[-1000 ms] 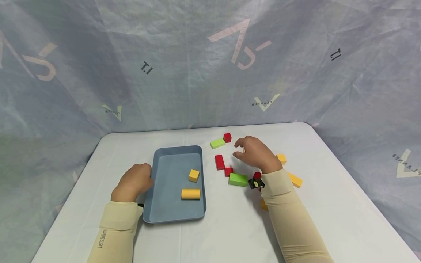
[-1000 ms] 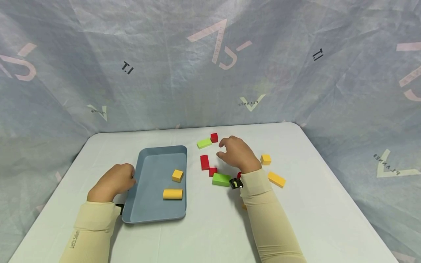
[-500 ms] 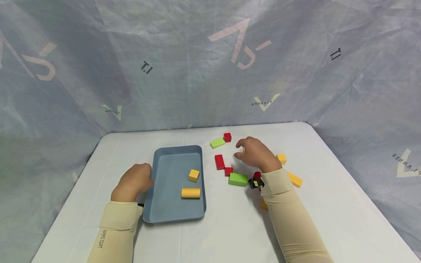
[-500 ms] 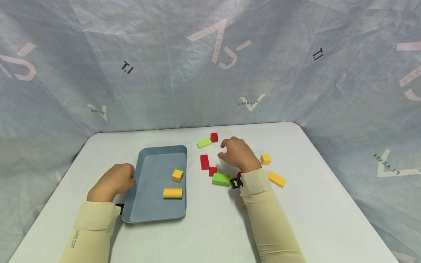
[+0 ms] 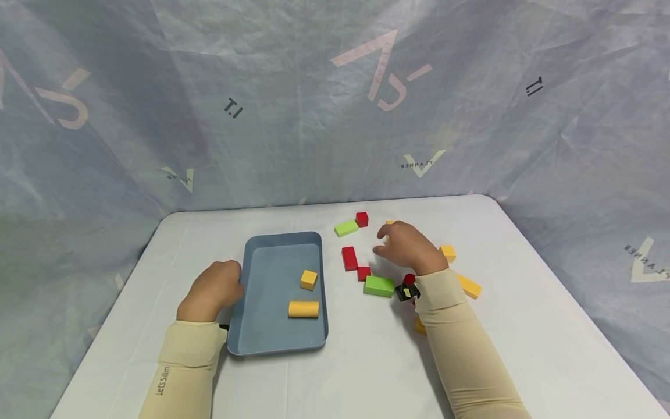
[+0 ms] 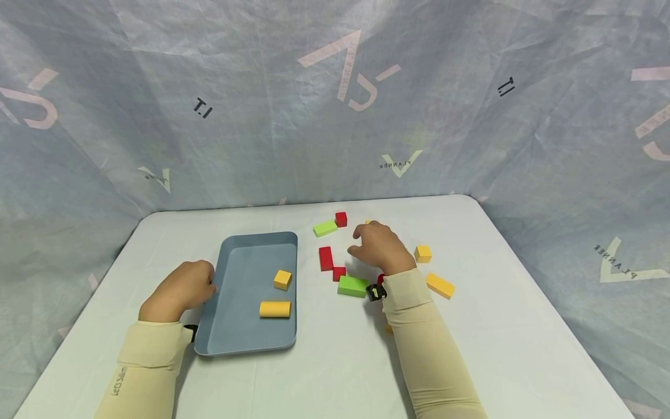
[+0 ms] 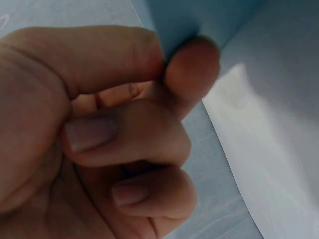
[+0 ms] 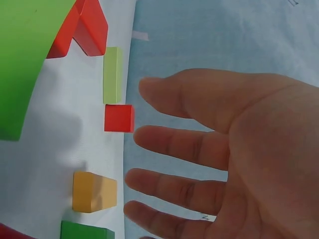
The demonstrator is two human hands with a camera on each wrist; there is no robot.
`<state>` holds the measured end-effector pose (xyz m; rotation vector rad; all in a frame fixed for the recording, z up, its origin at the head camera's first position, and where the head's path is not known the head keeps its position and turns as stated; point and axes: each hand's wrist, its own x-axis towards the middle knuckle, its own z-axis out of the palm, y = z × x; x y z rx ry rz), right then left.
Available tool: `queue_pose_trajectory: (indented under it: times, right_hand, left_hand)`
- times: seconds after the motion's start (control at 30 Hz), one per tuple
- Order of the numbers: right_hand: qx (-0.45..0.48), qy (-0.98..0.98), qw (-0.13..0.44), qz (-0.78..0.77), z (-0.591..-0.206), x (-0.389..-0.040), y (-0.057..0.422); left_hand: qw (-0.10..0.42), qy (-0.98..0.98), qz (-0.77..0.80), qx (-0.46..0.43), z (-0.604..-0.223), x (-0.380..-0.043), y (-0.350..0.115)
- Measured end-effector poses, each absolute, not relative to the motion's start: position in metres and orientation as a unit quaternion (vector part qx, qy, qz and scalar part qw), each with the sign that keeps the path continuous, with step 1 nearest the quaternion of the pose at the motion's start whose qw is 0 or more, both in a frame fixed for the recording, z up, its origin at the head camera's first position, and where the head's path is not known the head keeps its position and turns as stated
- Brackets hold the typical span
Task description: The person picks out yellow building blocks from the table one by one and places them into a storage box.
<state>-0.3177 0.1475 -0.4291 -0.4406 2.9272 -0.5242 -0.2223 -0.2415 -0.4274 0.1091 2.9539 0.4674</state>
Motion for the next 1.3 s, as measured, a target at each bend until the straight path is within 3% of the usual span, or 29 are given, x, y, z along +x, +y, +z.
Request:
queue_pose_trajectory:
  times: [1.3]
  right_hand:
    - [-0.127, 0.967, 0.138, -0.174, -0.4376, -0.3188, 0.1483]
  left_hand:
    - [0.077, 0.984, 0.155, 0.032, -0.4289, -0.2227, -0.2425]
